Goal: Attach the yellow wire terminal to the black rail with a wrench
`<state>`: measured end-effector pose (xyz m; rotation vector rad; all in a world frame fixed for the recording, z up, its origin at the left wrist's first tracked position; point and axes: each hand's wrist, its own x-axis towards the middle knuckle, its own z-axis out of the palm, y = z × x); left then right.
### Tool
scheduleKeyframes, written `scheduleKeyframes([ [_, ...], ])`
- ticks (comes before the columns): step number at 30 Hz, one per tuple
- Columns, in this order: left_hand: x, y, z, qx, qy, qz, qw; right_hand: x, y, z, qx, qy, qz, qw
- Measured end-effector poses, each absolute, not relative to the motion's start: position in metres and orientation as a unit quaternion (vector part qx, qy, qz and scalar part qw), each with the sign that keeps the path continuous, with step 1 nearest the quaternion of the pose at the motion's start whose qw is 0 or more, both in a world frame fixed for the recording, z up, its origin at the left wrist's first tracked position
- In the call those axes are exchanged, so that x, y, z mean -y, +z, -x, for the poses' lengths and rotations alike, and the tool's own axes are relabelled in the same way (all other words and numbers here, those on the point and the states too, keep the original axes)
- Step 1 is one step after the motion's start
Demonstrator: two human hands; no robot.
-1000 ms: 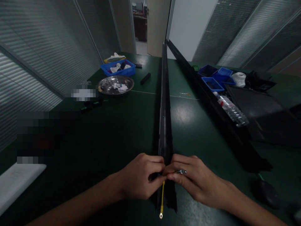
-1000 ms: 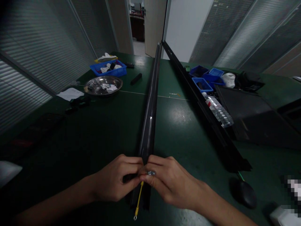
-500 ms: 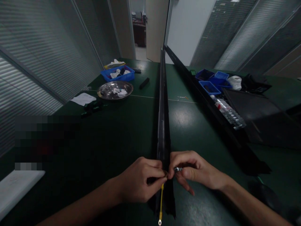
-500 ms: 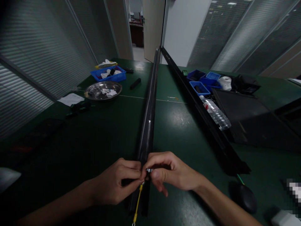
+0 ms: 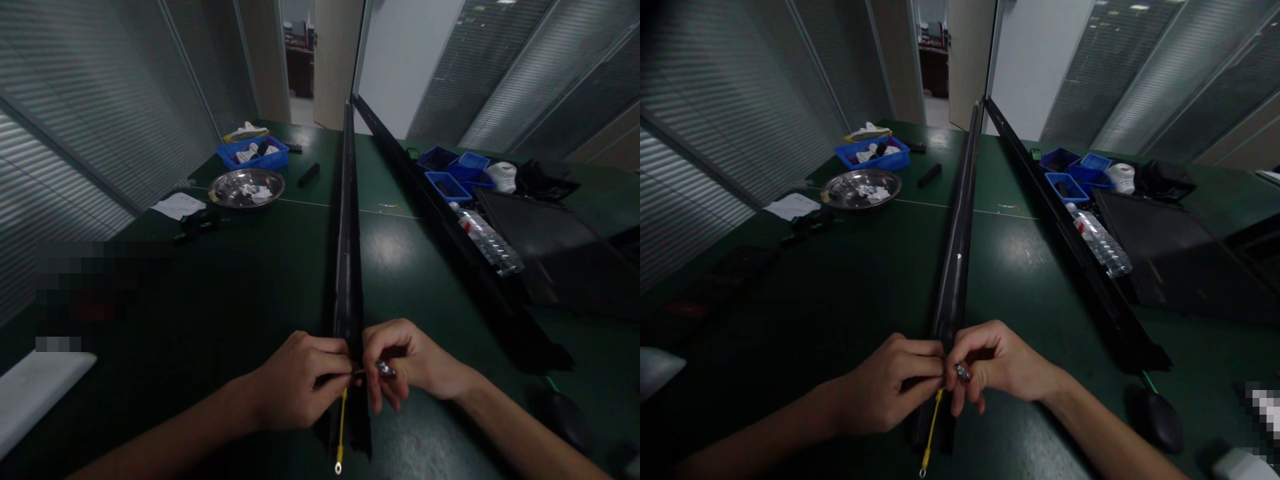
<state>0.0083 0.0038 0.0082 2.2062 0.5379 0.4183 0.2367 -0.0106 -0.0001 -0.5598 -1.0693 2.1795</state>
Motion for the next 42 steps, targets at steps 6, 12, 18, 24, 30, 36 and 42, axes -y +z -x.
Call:
scheduleKeyframes([
  [6,-0.004,0.012,-0.007,-0.216,0.150,-0.877,0.403,0.016,-0.001,-0.234,0.395,0.834,0.226,0.311],
  [12,-0.004,0.011,-0.007,-0.219,0.150,-0.874,0.408,0.019,-0.002,-0.234,0.398,0.837,0.225,0.300],
  [18,-0.002,0.010,-0.006,-0.230,0.138,-0.878,0.397,0.021,-0.001,-0.233,0.433,0.816,0.230,0.306],
  [24,-0.002,0.009,-0.005,-0.223,0.137,-0.883,0.389,0.022,0.001,-0.230,0.491,0.769,0.238,0.333],
  [30,-0.002,0.008,-0.005,-0.225,0.144,-0.880,0.393,0.023,0.000,-0.230,0.530,0.727,0.255,0.354],
  [36,-0.002,0.008,-0.005,-0.228,0.143,-0.881,0.390,0.024,0.003,-0.229,0.552,0.709,0.258,0.355],
  [42,0.000,0.009,-0.006,-0.231,0.154,-0.874,0.398,0.024,0.002,-0.228,0.578,0.680,0.264,0.365],
])
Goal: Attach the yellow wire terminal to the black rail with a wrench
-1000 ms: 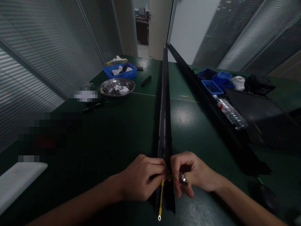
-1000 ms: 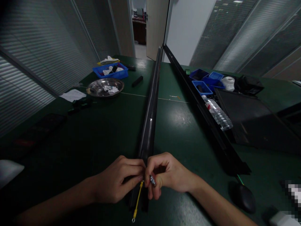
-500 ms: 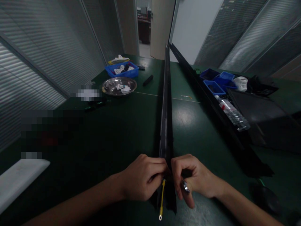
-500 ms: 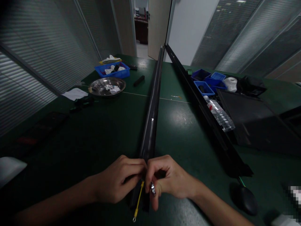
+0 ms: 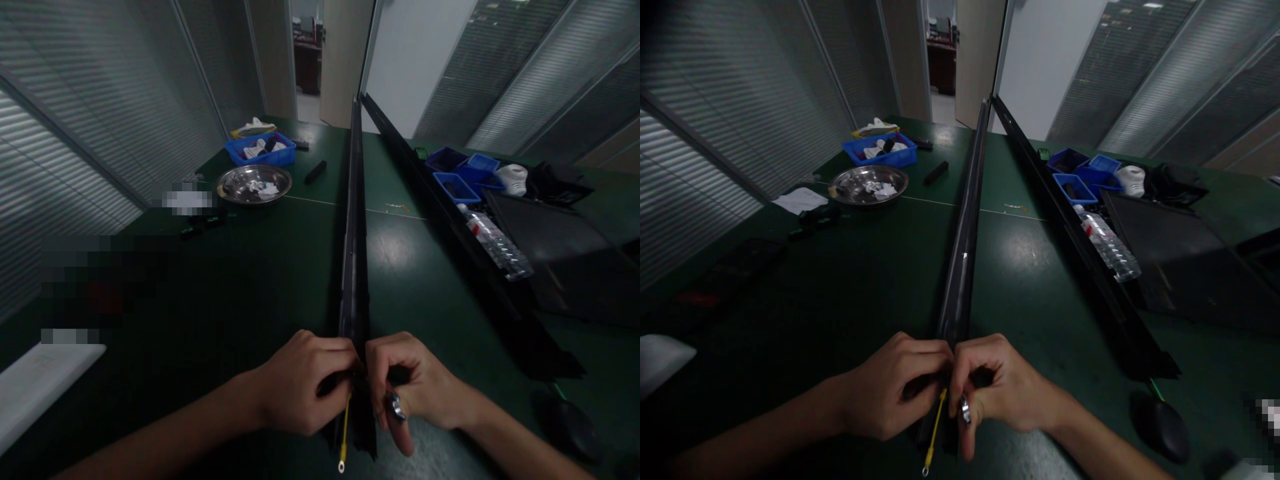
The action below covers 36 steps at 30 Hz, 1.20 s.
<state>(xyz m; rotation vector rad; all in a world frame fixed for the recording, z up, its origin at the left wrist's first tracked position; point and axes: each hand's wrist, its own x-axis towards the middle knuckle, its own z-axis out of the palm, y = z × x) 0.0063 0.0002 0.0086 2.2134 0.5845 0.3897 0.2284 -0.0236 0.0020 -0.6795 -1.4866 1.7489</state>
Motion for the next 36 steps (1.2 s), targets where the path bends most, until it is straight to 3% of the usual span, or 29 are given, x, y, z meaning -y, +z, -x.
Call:
scheduleKeyframes([
  [29,0.000,0.010,-0.004,-0.230,0.123,-0.878,0.401,0.032,0.006,-0.225,0.617,0.630,0.277,0.382],
  [36,0.001,0.005,-0.004,-0.219,0.138,-0.885,0.386,0.037,0.004,-0.224,0.693,0.530,0.284,0.398],
])
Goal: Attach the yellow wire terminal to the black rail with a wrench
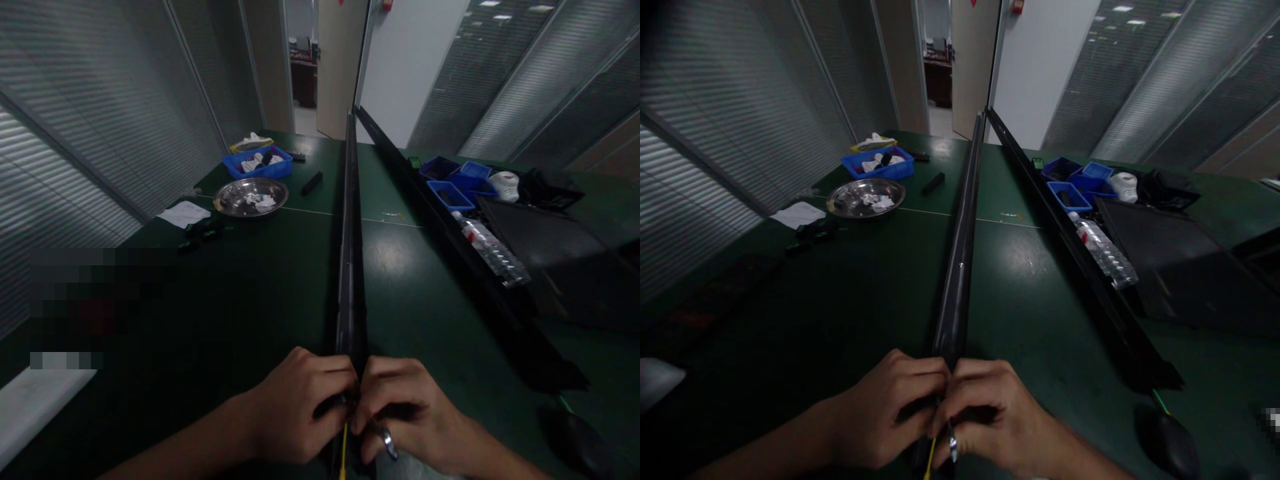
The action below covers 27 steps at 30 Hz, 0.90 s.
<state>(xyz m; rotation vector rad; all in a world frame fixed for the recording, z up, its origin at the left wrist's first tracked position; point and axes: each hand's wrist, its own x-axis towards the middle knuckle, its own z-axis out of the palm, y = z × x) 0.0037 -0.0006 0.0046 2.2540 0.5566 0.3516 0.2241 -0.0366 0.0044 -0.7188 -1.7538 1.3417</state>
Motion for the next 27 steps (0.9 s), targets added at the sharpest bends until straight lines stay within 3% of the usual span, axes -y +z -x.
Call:
scheduleKeyframes([
  [8,-0.001,0.007,-0.004,-0.215,0.130,-0.883,0.396,0.046,-0.004,-0.234,0.774,0.420,0.305,0.361],
  [15,0.000,0.008,-0.003,-0.218,0.127,-0.885,0.391,0.041,-0.011,-0.227,0.751,0.427,0.285,0.416],
  [20,0.000,0.009,-0.003,-0.217,0.133,-0.887,0.386,0.040,-0.009,-0.225,0.772,0.397,0.288,0.405],
  [27,0.000,0.006,-0.004,-0.216,0.125,-0.892,0.378,0.046,-0.001,-0.227,0.811,0.285,0.319,0.399],
])
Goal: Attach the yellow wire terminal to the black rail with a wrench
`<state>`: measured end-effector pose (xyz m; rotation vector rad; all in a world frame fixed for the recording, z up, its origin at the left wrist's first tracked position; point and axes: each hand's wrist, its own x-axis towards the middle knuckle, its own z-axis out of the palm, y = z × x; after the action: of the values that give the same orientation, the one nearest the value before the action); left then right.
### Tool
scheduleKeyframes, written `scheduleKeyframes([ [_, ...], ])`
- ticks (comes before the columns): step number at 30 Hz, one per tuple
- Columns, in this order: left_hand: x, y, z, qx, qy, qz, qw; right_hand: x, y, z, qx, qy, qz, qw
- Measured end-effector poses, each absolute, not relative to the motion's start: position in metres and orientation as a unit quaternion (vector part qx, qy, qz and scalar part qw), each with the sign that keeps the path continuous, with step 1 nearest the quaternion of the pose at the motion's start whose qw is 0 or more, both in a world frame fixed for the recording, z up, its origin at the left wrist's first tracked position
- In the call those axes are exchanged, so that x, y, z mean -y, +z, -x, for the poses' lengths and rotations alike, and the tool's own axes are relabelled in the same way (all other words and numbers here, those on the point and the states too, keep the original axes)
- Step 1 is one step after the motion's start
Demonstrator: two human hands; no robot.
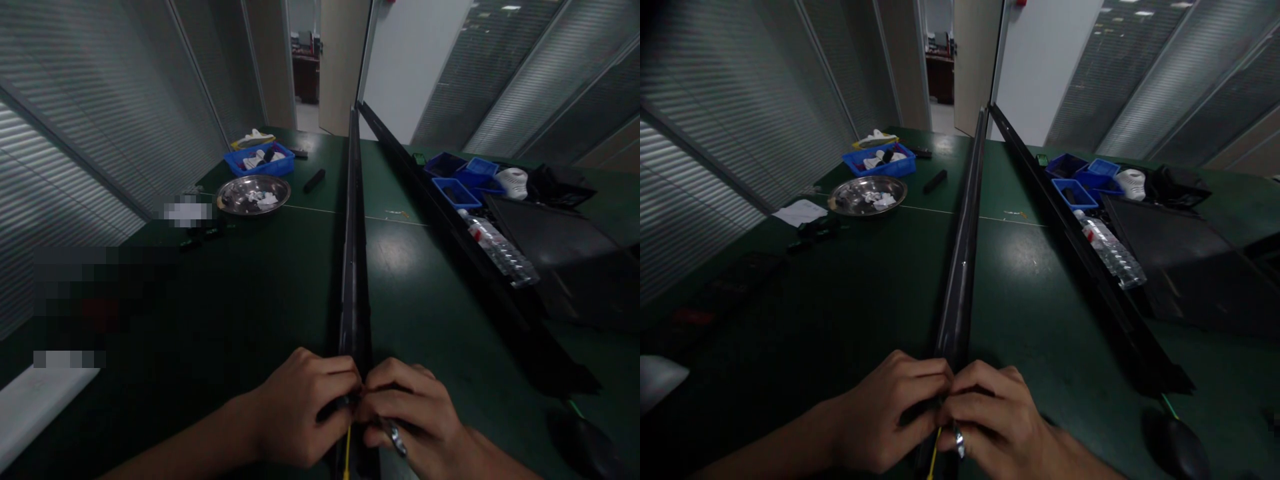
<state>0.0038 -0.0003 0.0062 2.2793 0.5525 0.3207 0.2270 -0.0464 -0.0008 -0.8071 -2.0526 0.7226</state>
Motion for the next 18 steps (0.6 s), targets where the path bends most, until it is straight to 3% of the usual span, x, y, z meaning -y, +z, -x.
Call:
scheduleKeyframes([
  [5,0.000,0.006,-0.005,-0.215,0.136,-0.891,0.376,0.053,-0.008,-0.230,0.845,0.222,0.326,0.362],
  [18,-0.003,0.006,-0.004,-0.205,0.140,-0.892,0.378,0.054,-0.013,-0.231,0.828,0.261,0.359,0.342],
])
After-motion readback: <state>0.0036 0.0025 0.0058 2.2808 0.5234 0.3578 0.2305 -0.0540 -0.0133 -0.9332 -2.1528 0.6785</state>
